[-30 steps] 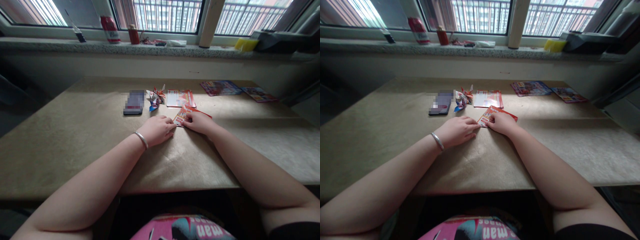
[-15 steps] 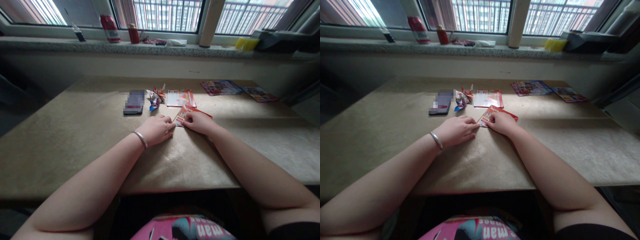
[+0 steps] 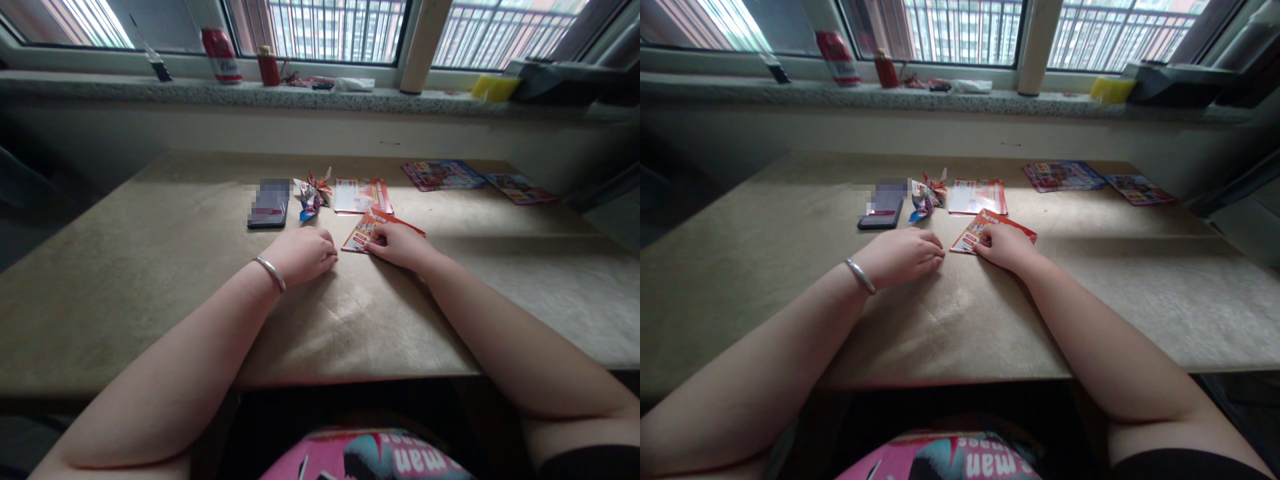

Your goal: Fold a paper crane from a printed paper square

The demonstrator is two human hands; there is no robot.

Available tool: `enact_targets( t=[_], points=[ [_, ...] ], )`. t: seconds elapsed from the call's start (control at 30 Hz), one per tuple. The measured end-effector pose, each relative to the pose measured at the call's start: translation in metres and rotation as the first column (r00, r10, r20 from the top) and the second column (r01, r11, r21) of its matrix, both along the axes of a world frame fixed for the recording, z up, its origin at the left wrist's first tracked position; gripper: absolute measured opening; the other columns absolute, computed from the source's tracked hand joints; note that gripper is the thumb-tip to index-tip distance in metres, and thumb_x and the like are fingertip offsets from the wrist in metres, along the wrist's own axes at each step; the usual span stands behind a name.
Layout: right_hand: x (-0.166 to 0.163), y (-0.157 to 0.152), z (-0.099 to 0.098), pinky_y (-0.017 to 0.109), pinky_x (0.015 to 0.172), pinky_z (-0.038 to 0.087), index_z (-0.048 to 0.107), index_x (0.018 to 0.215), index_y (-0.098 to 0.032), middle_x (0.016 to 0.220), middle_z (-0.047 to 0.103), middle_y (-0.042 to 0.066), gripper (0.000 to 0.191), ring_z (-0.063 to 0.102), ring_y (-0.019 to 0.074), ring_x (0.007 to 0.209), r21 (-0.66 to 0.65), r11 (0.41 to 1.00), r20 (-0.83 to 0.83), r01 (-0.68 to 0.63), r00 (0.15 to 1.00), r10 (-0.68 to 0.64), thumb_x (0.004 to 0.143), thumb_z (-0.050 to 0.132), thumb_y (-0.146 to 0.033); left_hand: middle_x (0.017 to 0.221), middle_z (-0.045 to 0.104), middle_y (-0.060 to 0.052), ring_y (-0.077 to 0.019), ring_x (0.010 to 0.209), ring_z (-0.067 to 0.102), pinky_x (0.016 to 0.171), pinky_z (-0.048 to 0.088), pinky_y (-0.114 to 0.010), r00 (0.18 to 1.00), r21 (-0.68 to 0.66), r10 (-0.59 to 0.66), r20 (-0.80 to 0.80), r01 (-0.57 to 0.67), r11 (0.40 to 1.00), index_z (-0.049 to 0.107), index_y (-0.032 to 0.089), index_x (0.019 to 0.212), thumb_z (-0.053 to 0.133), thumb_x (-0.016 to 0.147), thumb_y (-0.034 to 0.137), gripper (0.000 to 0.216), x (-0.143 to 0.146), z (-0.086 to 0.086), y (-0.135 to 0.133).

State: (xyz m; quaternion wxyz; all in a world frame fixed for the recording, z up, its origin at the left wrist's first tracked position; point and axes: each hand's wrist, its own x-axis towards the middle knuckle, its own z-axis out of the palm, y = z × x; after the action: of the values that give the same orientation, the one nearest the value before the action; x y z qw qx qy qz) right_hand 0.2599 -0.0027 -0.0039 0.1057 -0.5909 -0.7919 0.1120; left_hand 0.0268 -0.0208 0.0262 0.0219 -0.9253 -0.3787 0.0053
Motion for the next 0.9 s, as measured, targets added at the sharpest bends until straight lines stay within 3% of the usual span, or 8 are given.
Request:
enact_targets(
  t=[0.1, 0.23, 0.33, 0.5, 0.7, 0.83, 0.9],
  points=[
    [0.0, -0.001, -0.001, 0.027, 0.053, 0.029, 0.062, 0.074, -0.021, 0.078, 0.068, 0.003, 0.024, 0.054, 0.0151, 0.064, 0.003, 1.0, -0.007, 0.009, 1.0, -0.009, 0.079, 0.06, -0.045, 0.105, 0.069, -0.006, -0.0179, 0.09, 0.065, 0.079, 0.05, -0.029, 0.996, 0.04, -0.013, 0.084, 0.01, 0.999, 0.072, 0.02, 0.096, 0.045, 0.093, 0.033, 0.031, 0.0, -0.007, 0.005],
    [0.0, 0.0, -0.001, 0.027, 0.056, 0.031, 0.063, 0.074, -0.021, 0.08, 0.069, 0.003, 0.024, 0.055, 0.0156, 0.067, 0.015, 1.0, -0.028, -0.003, 1.0, 0.003, 0.08, 0.06, -0.044, 0.123, 0.064, -0.007, -0.0186, 0.109, 0.06, 0.094, 0.049, -0.031, 0.966, 0.093, -0.148, 0.214, 0.131, 0.987, 0.063, 0.019, 0.118, 0.047, 0.093, 0.026, 0.031, 0.004, -0.018, 0.009],
    [0.0, 0.003, -0.002, 0.027, 0.061, 0.034, 0.063, 0.074, -0.02, 0.08, 0.069, 0.003, 0.024, 0.056, 0.0162, 0.071, 0.063, 0.996, -0.03, -0.067, 0.997, 0.069, 0.082, 0.059, -0.043, 0.124, 0.064, -0.006, -0.0197, 0.116, 0.057, 0.1, 0.047, -0.033, 0.963, 0.066, -0.199, 0.181, 0.19, 0.98, 0.062, 0.02, 0.122, 0.05, 0.092, 0.024, 0.033, 0.006, -0.019, 0.009],
    [0.0, 0.008, 0.0, 0.033, 0.082, 0.035, 0.065, 0.076, -0.02, 0.085, 0.069, 0.004, 0.027, 0.057, 0.0201, 0.086, 0.239, 0.943, 0.049, -0.231, 0.973, 0.226, 0.082, 0.062, -0.046, 0.113, 0.068, -0.008, -0.0202, 0.109, 0.061, 0.096, 0.049, -0.034, 0.972, 0.053, -0.202, 0.122, 0.197, 0.979, 0.07, 0.021, 0.11, 0.047, 0.094, 0.026, 0.029, 0.008, -0.011, 0.002],
    [0.01, 0.008, 0.0, 0.03, 0.077, 0.04, 0.066, 0.08, -0.018, 0.088, 0.067, 0.007, 0.023, 0.057, 0.0201, 0.087, 0.187, 0.967, -0.067, -0.174, 0.98, 0.189, 0.081, 0.065, -0.041, 0.111, 0.066, -0.007, -0.0183, 0.093, 0.064, 0.082, 0.051, -0.029, 0.978, 0.08, -0.183, 0.103, 0.175, 0.981, 0.058, 0.025, 0.132, 0.053, 0.091, 0.025, 0.042, 0.01, -0.013, -0.002],
    [0.016, 0.009, -0.001, 0.027, 0.065, 0.039, 0.064, 0.078, -0.018, 0.084, 0.066, 0.005, 0.024, 0.056, 0.0173, 0.076, 0.086, 0.989, -0.117, -0.123, 0.984, 0.133, 0.079, 0.065, -0.041, 0.113, 0.067, -0.006, -0.0184, 0.095, 0.065, 0.084, 0.051, -0.029, 0.977, 0.029, -0.184, 0.112, 0.182, 0.983, 0.064, 0.024, 0.123, 0.052, 0.091, 0.024, 0.035, 0.008, -0.012, 0.0],
    [0.015, 0.007, 0.0, 0.029, 0.068, 0.041, 0.064, 0.081, -0.018, 0.087, 0.067, 0.007, 0.025, 0.057, 0.0191, 0.08, 0.105, 0.988, -0.067, -0.113, 0.99, 0.12, 0.08, 0.064, -0.043, 0.113, 0.068, -0.005, -0.0183, 0.097, 0.066, 0.086, 0.051, -0.029, 0.978, -0.02, -0.177, 0.111, 0.18, 0.983, 0.069, 0.023, 0.116, 0.049, 0.092, 0.024, 0.031, 0.006, -0.009, 0.0]
  ],
)
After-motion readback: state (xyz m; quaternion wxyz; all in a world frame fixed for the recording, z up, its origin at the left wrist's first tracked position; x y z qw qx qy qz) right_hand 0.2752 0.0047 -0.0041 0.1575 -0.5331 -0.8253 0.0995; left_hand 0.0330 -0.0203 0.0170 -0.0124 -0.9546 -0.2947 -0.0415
